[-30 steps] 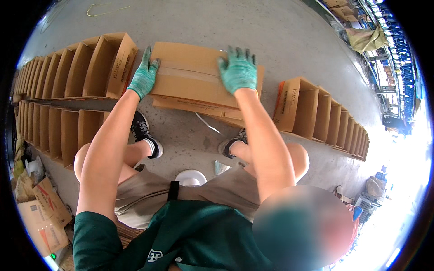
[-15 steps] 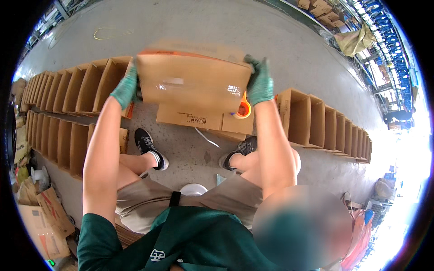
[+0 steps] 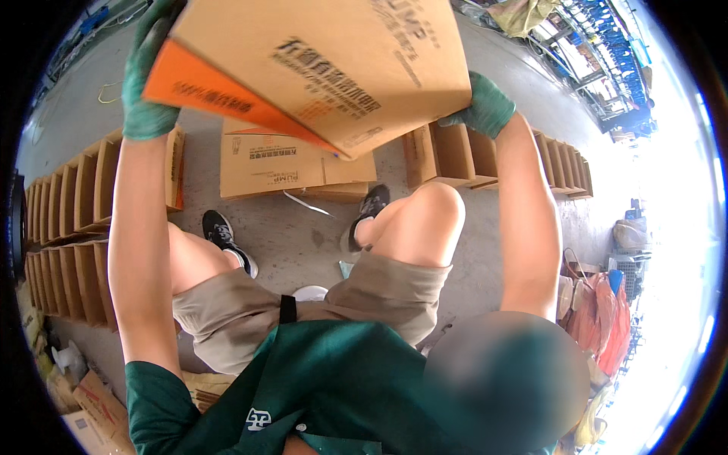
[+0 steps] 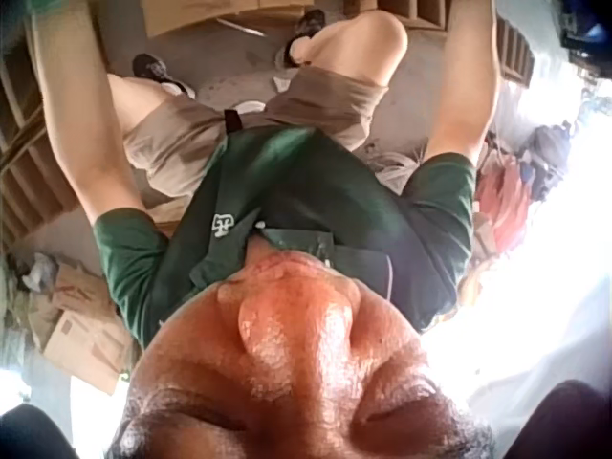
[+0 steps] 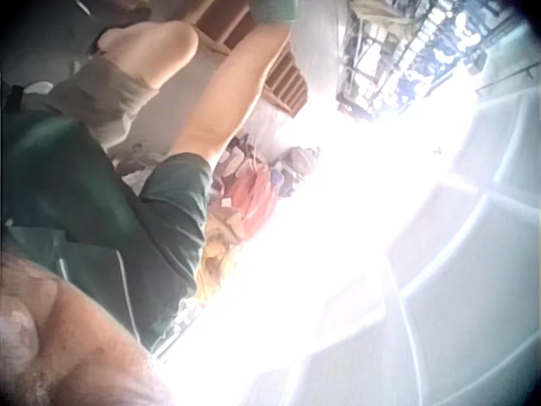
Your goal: The person sits on the floor and repeatedly assembles and seals cardboard boxes. They fold the flaps of each box and use a handheld tape dispenser to apply tape across the seams. The person then stacks the sealed boxes to the side.
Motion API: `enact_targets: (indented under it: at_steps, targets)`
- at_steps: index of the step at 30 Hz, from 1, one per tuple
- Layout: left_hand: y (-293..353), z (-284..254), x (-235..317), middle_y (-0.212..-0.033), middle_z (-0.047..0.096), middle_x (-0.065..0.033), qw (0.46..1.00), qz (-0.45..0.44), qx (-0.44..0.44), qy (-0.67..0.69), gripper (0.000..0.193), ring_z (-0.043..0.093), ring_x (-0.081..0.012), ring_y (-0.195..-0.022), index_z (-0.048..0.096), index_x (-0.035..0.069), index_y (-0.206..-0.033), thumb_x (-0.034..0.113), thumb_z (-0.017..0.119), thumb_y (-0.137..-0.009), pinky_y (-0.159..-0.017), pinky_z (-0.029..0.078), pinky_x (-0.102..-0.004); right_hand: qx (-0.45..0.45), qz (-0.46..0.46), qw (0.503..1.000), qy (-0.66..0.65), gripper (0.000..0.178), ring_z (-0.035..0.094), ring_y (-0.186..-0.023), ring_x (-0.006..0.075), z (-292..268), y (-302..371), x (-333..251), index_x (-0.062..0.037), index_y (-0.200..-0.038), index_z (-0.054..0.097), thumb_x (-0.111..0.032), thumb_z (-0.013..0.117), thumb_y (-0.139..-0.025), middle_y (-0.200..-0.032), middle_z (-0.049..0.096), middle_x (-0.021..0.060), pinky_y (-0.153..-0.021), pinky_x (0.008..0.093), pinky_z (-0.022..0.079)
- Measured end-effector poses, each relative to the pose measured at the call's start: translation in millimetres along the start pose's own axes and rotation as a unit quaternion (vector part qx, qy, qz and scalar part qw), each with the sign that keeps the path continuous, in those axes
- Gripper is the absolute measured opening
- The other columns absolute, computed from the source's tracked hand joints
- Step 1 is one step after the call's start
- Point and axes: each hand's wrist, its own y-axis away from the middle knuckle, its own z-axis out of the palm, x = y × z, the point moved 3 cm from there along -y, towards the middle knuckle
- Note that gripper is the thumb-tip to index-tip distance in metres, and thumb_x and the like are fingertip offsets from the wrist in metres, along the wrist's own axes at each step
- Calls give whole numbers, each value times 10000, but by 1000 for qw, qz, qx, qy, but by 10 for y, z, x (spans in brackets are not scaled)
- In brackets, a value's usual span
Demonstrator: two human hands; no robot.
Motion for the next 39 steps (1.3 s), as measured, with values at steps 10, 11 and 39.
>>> enact_targets:
  at_steps: [10, 11, 39]
  targets:
    - [550, -30, -854, -1466, 507, -34, 929, -290, 24, -228, 403, 447, -215, -1368, 542, 185, -1407, 319, 530, -1027, -1121, 383, -394, 218, 274, 832, -431, 269, 647, -1033, 298, 1287, 803, 1732, -15, -1200, 592, -115, 498, -969, -1170, 623, 155, -759, 461, 631]
    - [590, -58, -928, -1471, 502, -35, 912, -338, 25, -230, 404, 439, -218, -1373, 544, 186, -1406, 324, 531, -1027, -1123, 376, -397, 268, 331, 706, -566, 267, 647, -1024, 307, 1503, 851, 1990, -7, -1193, 584, -101, 477, -967, -1155, 620, 170, -744, 472, 634]
    - [679, -75, -1310, -1378, 568, -122, 820, -337, -130, -444, 397, 547, -228, -1238, 550, 79, -1355, 244, 600, -997, -1063, 432, -368, -86, 341, 886, 302, 773, 633, -1118, 367, 1701, -230, 2720, -391, -1528, 290, -182, 667, -886, -1254, 634, 185, -947, 466, 522]
